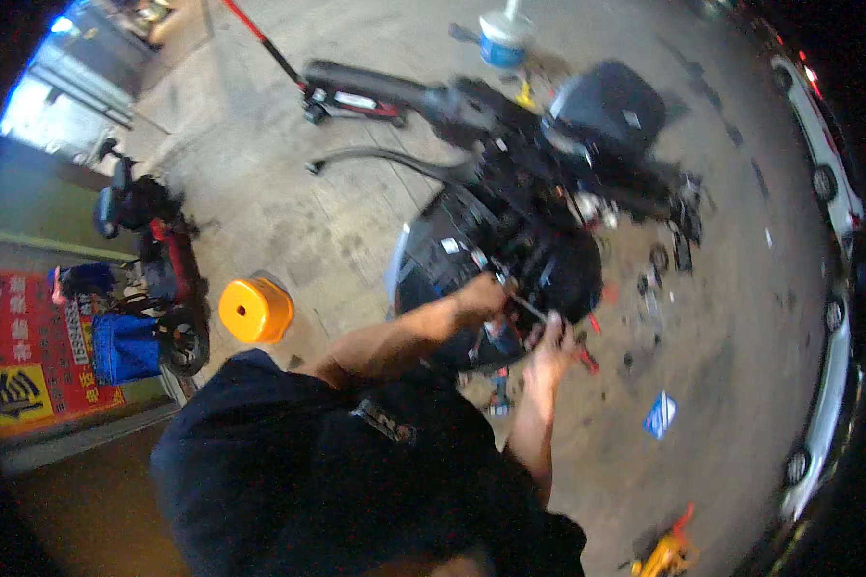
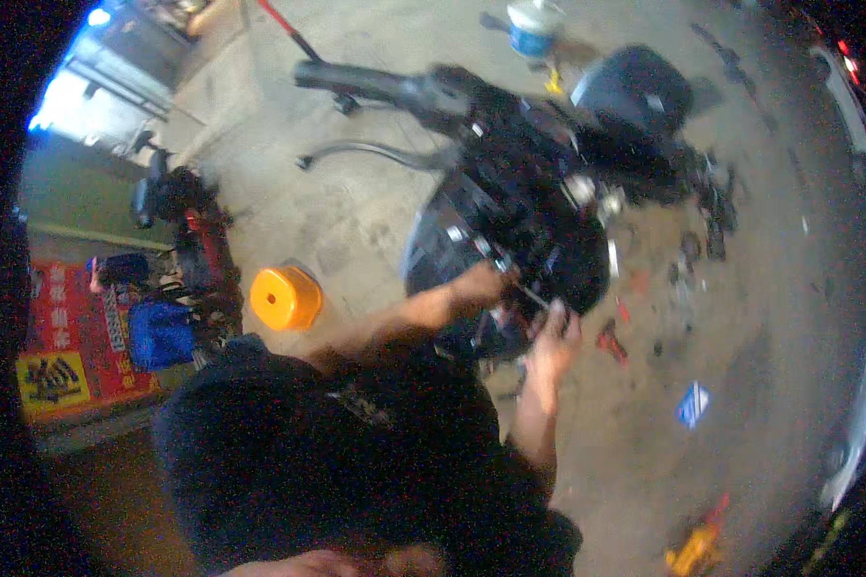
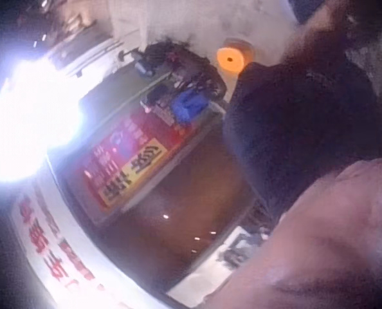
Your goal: The person works on the exposed wiring and connectors under the front fairing of a motorcycle. They use a wrench to tighten a bolt on a connector, then repeatedly disconnect and reconnect several wiring harnesses, adjusting and routing the wires within the compartment.
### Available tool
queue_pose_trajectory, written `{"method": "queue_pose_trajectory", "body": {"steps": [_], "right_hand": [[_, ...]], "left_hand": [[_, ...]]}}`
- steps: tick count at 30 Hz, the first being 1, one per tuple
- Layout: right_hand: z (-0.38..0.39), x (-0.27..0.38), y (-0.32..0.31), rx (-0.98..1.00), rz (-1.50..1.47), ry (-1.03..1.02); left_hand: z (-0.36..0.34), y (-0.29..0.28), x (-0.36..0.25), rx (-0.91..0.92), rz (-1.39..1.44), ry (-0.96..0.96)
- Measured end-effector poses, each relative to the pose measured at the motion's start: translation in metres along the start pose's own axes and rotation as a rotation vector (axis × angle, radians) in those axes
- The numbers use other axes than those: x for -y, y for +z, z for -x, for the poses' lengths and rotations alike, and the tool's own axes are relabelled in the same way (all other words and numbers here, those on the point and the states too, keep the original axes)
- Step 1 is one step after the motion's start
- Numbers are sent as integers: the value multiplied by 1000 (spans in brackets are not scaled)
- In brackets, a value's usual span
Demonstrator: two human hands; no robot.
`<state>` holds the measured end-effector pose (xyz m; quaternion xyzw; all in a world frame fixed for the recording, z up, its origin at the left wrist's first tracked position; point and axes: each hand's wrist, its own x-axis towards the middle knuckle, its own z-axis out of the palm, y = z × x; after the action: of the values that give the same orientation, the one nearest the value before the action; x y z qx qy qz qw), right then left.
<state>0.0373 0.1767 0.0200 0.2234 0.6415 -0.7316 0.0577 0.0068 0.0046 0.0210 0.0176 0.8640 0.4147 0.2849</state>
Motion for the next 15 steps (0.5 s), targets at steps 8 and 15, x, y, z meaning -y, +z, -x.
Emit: {"method": "queue_pose_trajectory", "body": {"steps": [8,15], "right_hand": [[-8,13,10,-44,1,-62],[2,19,14,-14,136,-173]], "left_hand": [[13,10,-7,-109,1228,-158],[15,7,-5,-37,1391,-205]]}}
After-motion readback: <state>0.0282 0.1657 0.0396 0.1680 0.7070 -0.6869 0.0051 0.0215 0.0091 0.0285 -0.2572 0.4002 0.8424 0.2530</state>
